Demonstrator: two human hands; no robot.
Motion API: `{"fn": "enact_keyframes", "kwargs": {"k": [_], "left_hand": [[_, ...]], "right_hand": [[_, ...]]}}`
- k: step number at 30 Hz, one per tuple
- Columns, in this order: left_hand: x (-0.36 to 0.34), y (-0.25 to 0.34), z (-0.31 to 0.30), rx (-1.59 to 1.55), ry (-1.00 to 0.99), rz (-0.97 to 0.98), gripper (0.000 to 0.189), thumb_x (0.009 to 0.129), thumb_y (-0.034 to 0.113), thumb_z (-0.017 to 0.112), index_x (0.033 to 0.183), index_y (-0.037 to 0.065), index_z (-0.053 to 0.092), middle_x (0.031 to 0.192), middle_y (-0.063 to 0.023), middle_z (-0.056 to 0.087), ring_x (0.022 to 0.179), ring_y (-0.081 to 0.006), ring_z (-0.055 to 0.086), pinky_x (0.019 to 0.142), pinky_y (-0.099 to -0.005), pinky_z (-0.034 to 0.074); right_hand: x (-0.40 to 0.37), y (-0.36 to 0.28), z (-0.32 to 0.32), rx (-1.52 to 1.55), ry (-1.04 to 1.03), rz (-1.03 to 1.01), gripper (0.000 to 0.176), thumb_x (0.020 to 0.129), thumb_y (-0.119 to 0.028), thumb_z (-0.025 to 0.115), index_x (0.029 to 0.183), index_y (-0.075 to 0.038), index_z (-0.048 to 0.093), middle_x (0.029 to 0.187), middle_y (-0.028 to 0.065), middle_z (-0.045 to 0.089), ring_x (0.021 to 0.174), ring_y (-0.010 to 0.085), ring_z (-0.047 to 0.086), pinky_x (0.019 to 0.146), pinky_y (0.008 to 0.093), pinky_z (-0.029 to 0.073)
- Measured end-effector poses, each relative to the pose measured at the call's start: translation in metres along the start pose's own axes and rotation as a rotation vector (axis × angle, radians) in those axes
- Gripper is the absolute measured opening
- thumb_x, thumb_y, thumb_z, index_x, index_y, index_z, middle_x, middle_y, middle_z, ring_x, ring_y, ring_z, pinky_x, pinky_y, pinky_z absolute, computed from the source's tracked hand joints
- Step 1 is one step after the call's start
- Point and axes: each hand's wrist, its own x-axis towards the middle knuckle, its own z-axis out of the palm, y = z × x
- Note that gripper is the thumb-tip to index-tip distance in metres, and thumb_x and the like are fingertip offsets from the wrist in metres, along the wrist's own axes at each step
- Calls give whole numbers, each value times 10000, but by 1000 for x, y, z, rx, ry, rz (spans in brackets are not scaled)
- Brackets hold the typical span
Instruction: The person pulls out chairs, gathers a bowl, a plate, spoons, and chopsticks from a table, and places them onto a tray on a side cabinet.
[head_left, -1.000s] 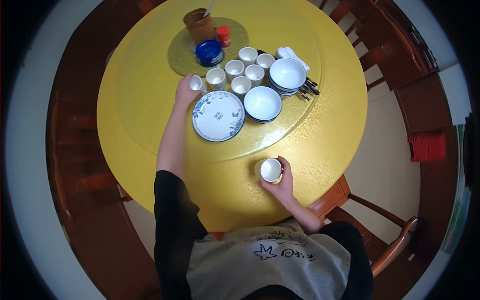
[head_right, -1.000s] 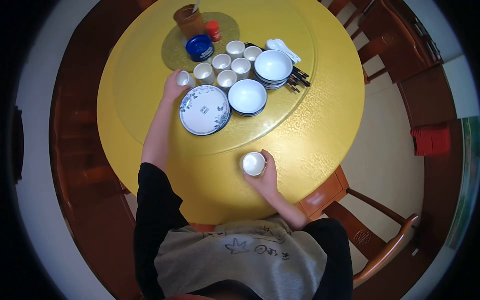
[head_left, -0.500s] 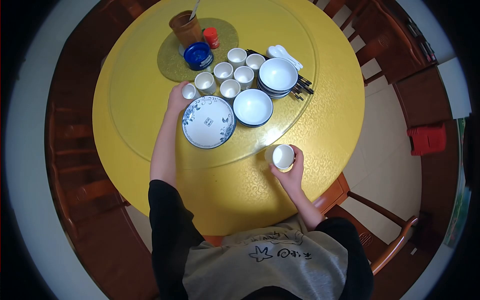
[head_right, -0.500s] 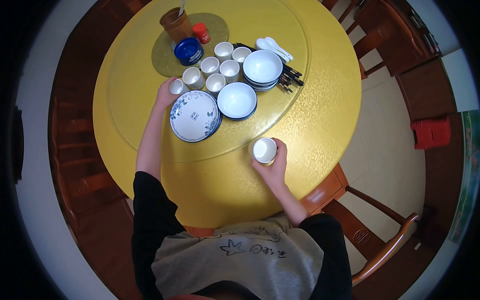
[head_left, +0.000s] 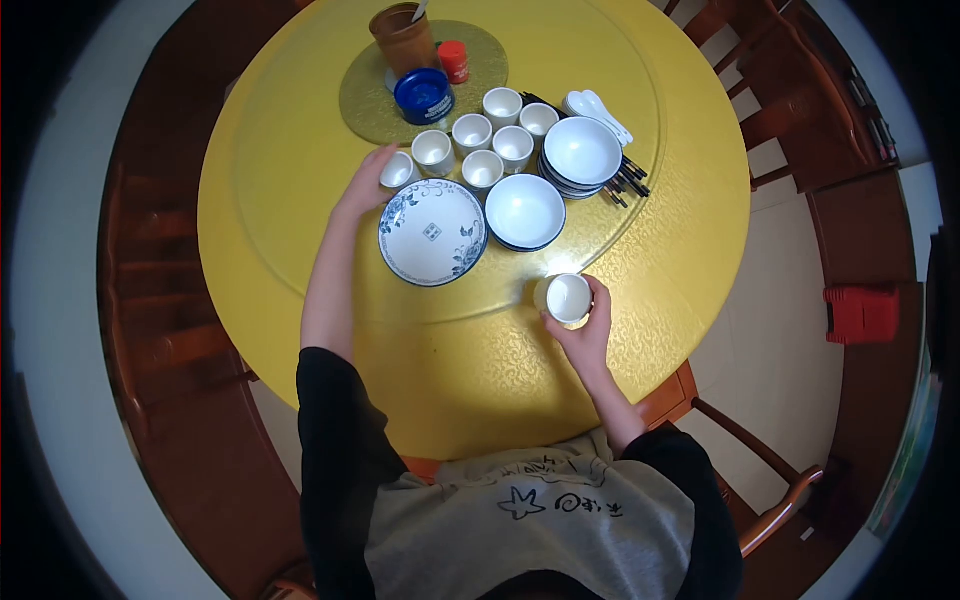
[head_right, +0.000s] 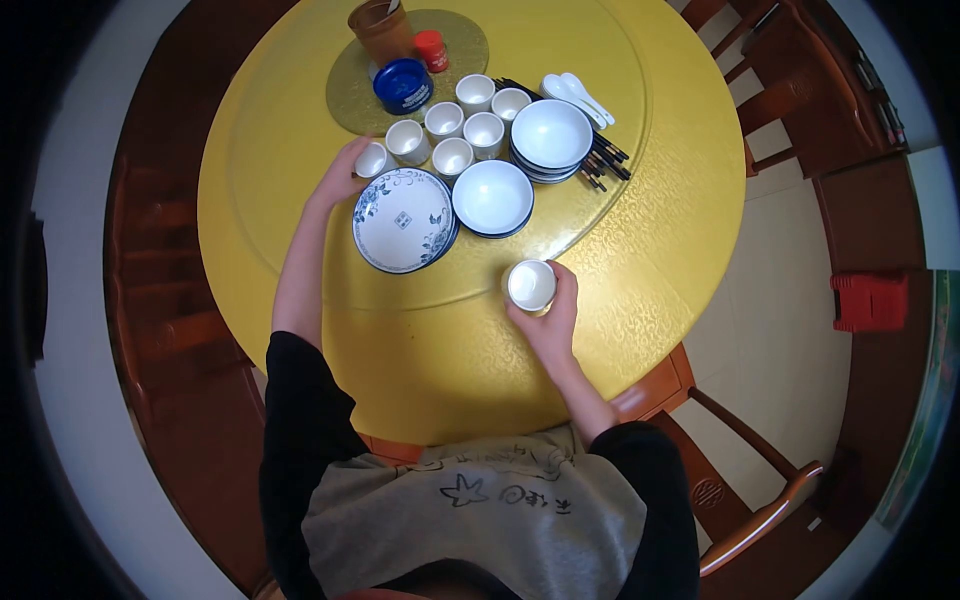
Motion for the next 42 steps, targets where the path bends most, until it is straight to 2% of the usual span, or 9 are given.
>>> {"fn": "enact_keyframes", "kwargs": {"k": [1,3,5,7,10,13,20,29,42], "left_hand": [[-9,-4,-1,2,2,-2,737,606,102,693,1248,62,332,1251,-187,351,1161,-302,344,973,-341,296],[-44,-13,-1,-53,150,-156,822,629,101,677,1301,51,206,1329,-193,228,1229,-304,240,1014,-337,226],[-93,-62,32,83,147,-364,734,740,192,592,1308,23,158,1355,-182,174,1242,-319,202,1015,-366,205],[-137,-35,47,313,29,-655,610,824,279,466,1311,47,182,1361,-169,171,1248,-324,183,1006,-416,178],[-166,-1,60,414,108,-670,552,846,289,406,1310,64,208,1367,-153,171,1255,-317,172,987,-451,157],[-168,3,71,397,179,-703,523,846,267,398,1305,78,236,1368,-146,177,1251,-298,193,969,-445,161],[-176,4,85,425,199,-666,524,830,278,417,1290,71,275,1360,-147,202,1233,-295,228,936,-426,210],[-183,5,79,438,138,-567,549,818,293,436,1293,72,272,1356,-166,196,1236,-286,226,925,-421,225],[-198,-20,73,349,134,-387,592,805,330,466,1309,114,243,1371,-141,169,1249,-282,204,938,-448,220]], "right_hand": [[-3,0,-1,2,-2,-2,615,556,-109,708,1072,-2,391,1011,129,434,965,256,449,838,324,372],[-10,-1,-3,23,0,19,608,557,-104,709,1068,-3,395,1013,127,438,964,249,451,831,321,378],[-17,-3,-9,30,-10,13,609,557,-103,710,1068,-3,396,1016,125,439,964,246,452,826,320,381],[-21,-3,-13,36,-20,7,609,556,-102,712,1068,-4,397,1019,124,441,964,244,453,821,319,384],[-26,-2,-17,42,-25,-26,616,557,-107,713,1075,-5,396,1019,122,441,965,246,453,817,321,388],[-30,-7,-16,43,-38,-66,623,559,-108,711,1086,-7,393,1025,121,440,956,245,455,807,315,387],[-43,-10,-12,23,6,-110,644,563,-128,712,1108,-13,389,1067,118,419,973,241,437,781,301,385],[-58,6,9,82,151,-4,663,575,-162,723,1129,-23,386,1109,118,412,997,243,438,802,320,393],[19,23,32,-130,376,8,686,539,-182,733,1105,18,401,1064,162,427,1005,295,433,868,357,360]]}}
